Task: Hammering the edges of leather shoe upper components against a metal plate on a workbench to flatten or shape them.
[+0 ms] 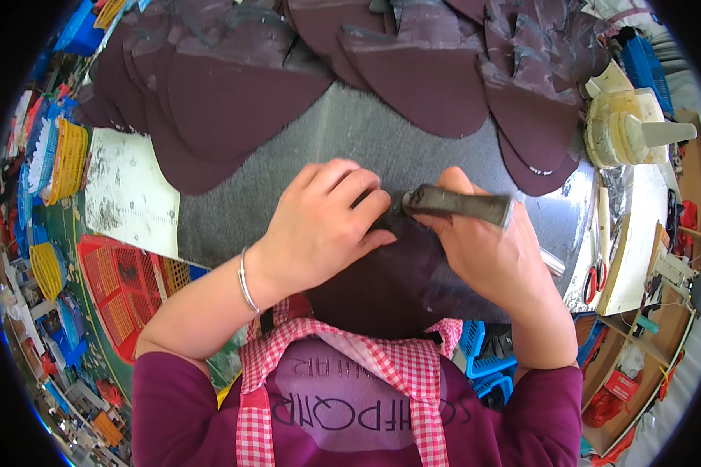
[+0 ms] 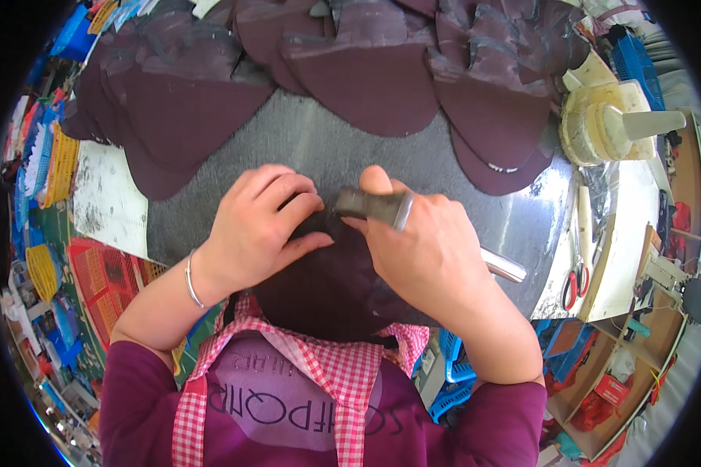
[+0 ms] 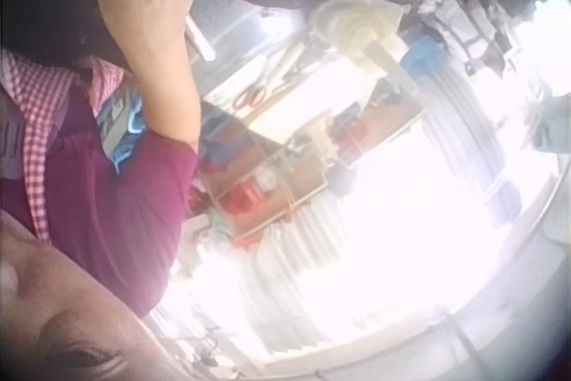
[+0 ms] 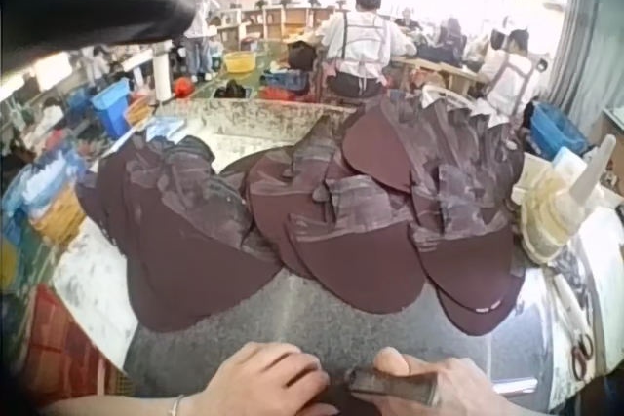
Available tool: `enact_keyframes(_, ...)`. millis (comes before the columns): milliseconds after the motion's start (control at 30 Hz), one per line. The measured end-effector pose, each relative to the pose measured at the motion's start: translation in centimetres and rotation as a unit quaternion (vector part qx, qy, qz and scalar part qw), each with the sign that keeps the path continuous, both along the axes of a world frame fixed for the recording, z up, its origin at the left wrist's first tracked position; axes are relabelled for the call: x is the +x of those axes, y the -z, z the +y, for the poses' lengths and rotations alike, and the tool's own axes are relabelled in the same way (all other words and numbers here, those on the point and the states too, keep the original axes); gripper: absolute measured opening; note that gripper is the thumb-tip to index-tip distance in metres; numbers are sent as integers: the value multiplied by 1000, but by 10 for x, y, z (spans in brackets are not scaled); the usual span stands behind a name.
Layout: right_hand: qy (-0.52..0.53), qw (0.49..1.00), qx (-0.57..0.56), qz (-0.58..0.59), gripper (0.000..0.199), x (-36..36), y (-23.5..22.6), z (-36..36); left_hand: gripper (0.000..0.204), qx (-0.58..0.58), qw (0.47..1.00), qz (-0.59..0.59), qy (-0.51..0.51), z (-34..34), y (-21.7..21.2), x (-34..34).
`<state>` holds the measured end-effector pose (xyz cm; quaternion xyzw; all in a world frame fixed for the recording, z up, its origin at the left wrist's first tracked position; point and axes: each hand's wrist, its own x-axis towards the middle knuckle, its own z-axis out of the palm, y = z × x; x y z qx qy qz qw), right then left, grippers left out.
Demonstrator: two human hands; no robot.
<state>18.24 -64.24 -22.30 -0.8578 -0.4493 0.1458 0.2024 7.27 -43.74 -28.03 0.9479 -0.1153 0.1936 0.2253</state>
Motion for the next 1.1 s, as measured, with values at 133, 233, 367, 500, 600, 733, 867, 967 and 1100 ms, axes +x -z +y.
enact_keyframes(133, -11, 998, 64, -3, 24, -10, 9, 0, 28, 61, 986, 155, 6, 4, -4, -12)
enact_keyframes(233, -21, 999, 19, 35, 23, -3, 4, -3, 34, 60, 975, 199, 80, 35, -31, -6)
enact_keyframes(367, 107, 990, 89, 0, 13, 28, 2, -32, 27, 328, 925, 81, -175, 151, -103, 29)
enact_keyframes(500, 265, 959, 83, -50, 12, 63, -2, -39, 18, 108, 976, -25, -187, 179, -98, 119)
enact_keyframes(600, 295, 941, 78, -145, 17, 98, 13, -42, 26, 76, 994, -77, -22, 101, -49, 202)
enact_keyframes(733, 304, 934, 9, -188, 25, 117, 26, -47, 47, 92, 992, 21, -78, 45, -35, 227)
enact_keyframes(867, 292, 936, 55, -187, 27, 117, 33, -59, 22, -91, 990, 55, 91, 25, -79, 166)
enact_keyframes(967, 270, 941, 75, -189, 30, 127, 44, -69, 21, -359, 880, 198, 241, 14, -111, 108)
enact_keyframes(1100, 252, 951, 70, -162, 33, 129, 38, -73, 24, -540, 732, 347, 229, 2, -89, 67)
